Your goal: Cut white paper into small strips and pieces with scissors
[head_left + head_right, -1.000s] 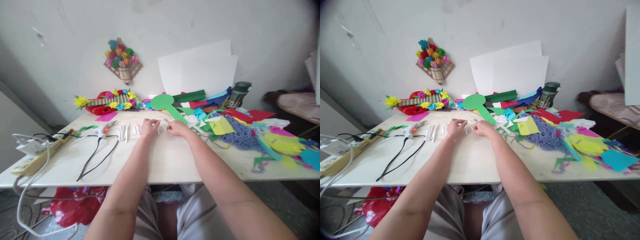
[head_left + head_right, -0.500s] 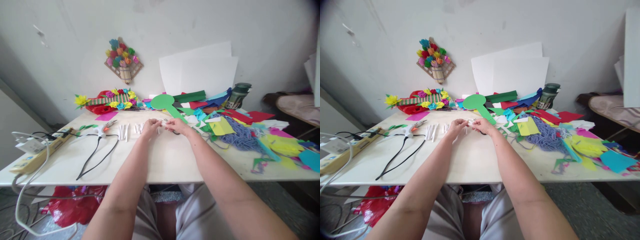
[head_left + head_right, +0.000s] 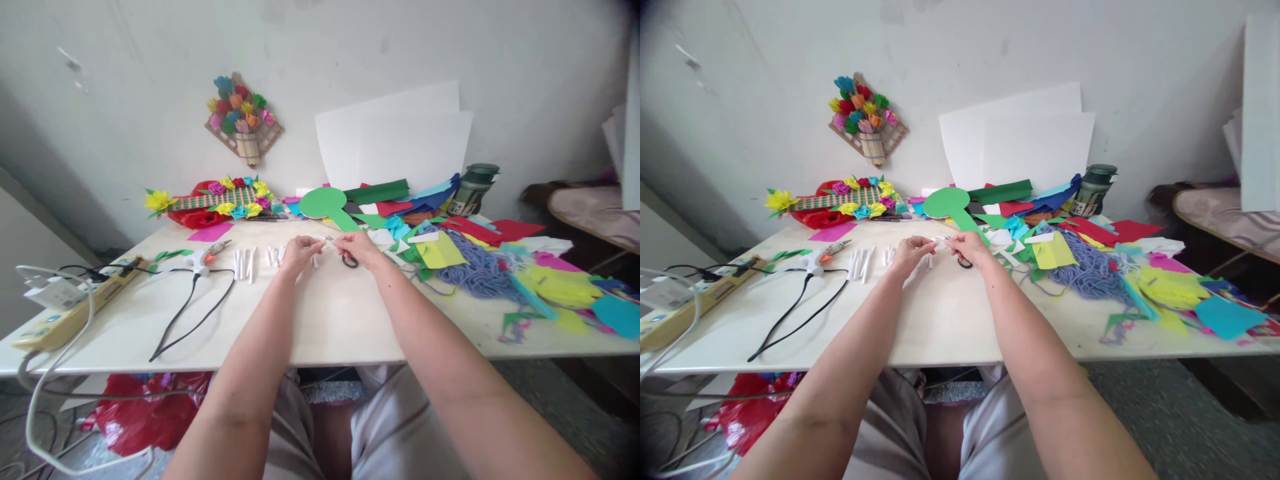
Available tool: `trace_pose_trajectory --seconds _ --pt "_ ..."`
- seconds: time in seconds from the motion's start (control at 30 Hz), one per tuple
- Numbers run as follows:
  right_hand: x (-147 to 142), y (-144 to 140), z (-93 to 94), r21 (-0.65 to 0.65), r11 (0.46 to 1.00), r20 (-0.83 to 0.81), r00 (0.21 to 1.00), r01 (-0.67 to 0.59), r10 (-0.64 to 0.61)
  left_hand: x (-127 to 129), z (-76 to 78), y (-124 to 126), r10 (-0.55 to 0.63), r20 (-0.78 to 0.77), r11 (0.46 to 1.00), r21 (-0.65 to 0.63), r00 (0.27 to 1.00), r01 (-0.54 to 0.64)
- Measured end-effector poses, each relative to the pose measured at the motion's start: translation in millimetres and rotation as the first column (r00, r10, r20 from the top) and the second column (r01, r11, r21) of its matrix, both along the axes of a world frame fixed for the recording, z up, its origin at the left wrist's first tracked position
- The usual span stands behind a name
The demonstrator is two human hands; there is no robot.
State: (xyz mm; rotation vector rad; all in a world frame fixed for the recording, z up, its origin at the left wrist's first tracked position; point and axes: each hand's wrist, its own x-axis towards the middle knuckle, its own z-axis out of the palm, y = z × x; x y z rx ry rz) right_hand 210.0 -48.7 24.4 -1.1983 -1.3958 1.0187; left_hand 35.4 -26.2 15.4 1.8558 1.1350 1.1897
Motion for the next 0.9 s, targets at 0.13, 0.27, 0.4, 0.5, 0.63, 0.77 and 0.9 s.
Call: trace_pose_trajectory --seconds 0.13,0.27,0.4,0.5,0.63,0.77,0.9 --pt "-0.6 0.5 0.6 -0.047 0.998 -0.023 0.999 0.030 -0.031 1.5 -0.4 2.8 0.097 -0.168 0.982 0.175 0.981 -0.067" --pt "0.0 1.0 0.4 -0.056 0.998 -0.011 1.000 0.019 -0.020 4.4 0.9 1.2 0.176 -0.256 0.947 0.308 0.951 -0.092" --pt "3.5 2.4 -1.8 0.010 1.000 0.051 0.999 0.010 -0.010 3.5 0.9 0.1 0.163 -0.264 0.939 0.337 0.951 -0.068" --pt "5.4 2.7 -3.6 0.048 0.998 0.131 0.991 -0.045 0.038 0.0 0.0 1.8 0.097 -0.267 0.955 0.297 0.959 -0.014" --pt "5.1 2.3 -4.5 0.060 0.993 0.194 0.977 -0.101 0.087 -3.8 0.5 4.3 -0.052 -0.313 0.967 0.222 0.948 0.126" --pt "4.5 2.7 -4.2 0.085 0.989 0.148 0.983 -0.121 0.107 -4.6 1.6 4.5 -0.125 -0.326 0.971 0.152 0.937 0.182" --pt "2.9 3.8 -4.0 0.082 0.992 0.099 0.991 -0.100 0.092 -2.7 4.0 -0.1 -0.130 -0.392 0.981 0.083 0.911 0.176"
